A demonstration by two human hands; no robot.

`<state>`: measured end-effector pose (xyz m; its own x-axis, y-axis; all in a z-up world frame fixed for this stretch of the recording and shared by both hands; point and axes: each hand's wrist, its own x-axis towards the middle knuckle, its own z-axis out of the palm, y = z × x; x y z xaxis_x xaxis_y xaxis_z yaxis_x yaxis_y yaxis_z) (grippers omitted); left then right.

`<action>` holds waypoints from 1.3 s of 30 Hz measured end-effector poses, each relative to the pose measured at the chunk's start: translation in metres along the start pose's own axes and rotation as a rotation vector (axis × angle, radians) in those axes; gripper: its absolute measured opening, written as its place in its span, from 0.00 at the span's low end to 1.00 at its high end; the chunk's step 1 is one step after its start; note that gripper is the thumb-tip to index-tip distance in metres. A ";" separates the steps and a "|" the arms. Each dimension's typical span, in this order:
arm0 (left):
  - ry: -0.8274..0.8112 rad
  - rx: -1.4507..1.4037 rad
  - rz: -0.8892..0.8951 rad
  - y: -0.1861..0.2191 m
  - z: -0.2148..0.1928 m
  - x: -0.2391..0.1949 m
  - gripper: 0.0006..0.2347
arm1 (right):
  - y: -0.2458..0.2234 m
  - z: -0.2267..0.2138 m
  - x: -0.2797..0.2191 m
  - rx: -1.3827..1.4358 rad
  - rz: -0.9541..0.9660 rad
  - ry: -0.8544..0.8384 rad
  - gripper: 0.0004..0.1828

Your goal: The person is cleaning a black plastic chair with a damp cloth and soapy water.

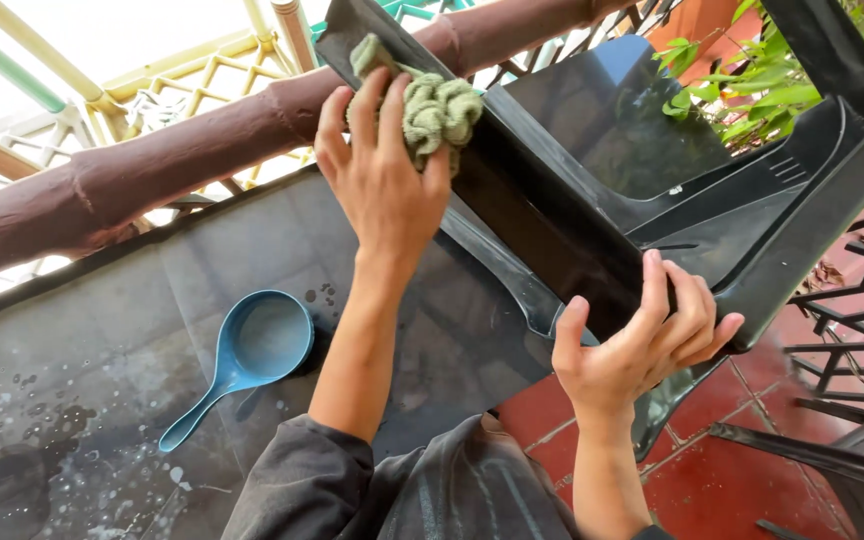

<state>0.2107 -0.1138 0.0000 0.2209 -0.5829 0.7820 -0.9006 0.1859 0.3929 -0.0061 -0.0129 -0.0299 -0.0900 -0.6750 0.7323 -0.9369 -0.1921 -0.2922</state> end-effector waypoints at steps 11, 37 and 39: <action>-0.313 -0.718 0.294 0.033 0.017 -0.038 0.27 | -0.017 0.020 0.016 -0.077 -0.061 -0.038 0.40; -0.105 -0.661 0.029 0.091 0.008 -0.123 0.23 | 0.094 0.018 -0.110 1.171 0.527 0.051 0.39; -0.098 -0.821 0.099 0.101 0.011 -0.153 0.23 | 0.117 0.027 -0.138 1.149 0.668 -0.156 0.41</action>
<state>0.0813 -0.0149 -0.0853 0.0874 -0.5927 0.8007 -0.3466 0.7354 0.5822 -0.0943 0.0391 -0.1820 -0.3045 -0.9329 0.1923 0.0921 -0.2298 -0.9689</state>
